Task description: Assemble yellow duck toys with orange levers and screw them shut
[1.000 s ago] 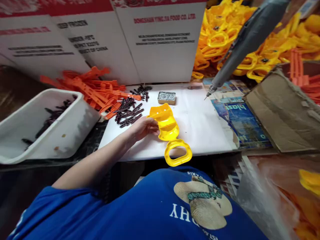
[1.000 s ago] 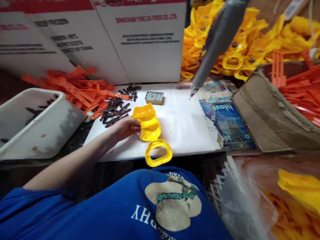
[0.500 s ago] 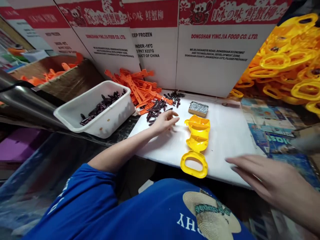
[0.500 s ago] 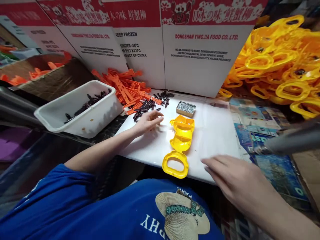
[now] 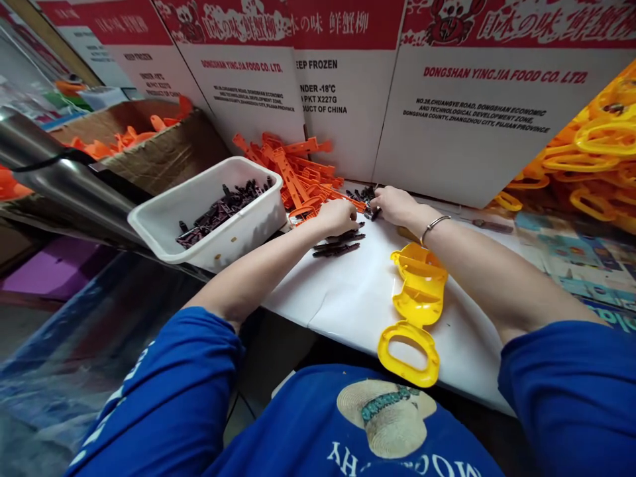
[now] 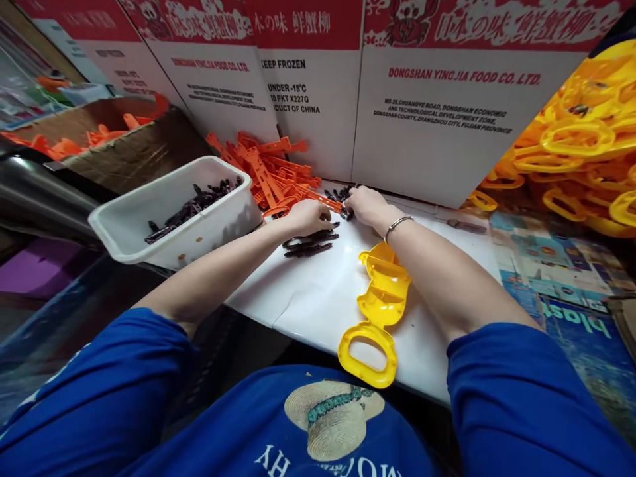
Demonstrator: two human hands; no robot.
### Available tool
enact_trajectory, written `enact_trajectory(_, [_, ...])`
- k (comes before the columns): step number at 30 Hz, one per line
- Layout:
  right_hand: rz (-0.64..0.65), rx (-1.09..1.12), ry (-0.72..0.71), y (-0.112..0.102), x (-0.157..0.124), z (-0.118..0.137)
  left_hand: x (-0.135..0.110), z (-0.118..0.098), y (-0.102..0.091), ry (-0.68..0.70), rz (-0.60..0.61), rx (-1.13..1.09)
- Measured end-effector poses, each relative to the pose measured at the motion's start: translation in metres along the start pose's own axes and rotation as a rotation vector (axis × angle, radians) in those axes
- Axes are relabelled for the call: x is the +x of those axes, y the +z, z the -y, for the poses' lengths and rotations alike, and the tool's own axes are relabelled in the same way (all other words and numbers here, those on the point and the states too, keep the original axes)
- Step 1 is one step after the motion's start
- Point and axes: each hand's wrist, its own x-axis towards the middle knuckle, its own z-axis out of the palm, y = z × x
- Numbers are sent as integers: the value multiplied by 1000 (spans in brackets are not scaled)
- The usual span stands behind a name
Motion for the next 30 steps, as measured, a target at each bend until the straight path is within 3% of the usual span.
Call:
enact_trajectory(3, [-42, 95, 23, -10, -3, 1, 2, -7, 0, -29, 45, 53])
enact_trajectory(6, [-94, 246, 65, -30, -24, 8, 0, -11, -9, -36, 38, 53])
enact_trajectory(10, [-96, 624, 121, -55, -81, 19, -13, -18, -28, -2, -91, -18])
enact_trajectory(12, [-117, 864, 157, -63, -114, 25, -28, -28, -28, 60, -148, -119])
enact_trajectory(15, [-168, 1067, 212, -67, -158, 31, -58, -51, -4, 306, -160, -333])
enact_trajectory(19, [-153, 1254, 340, -64, -201, 31, -90, -84, 53, 778, -118, -307])
enact_trajectory(21, [-169, 1281, 371, -59, -216, 29, -99, -93, 77, 911, -56, -256])
enact_trajectory(25, [-314, 1183, 408, -45, -233, 21, -117, -97, 100, 947, 20, -204])
enact_trajectory(30, [-427, 1051, 399, -33, -237, 13, -154, -101, 102, 962, 8, -115])
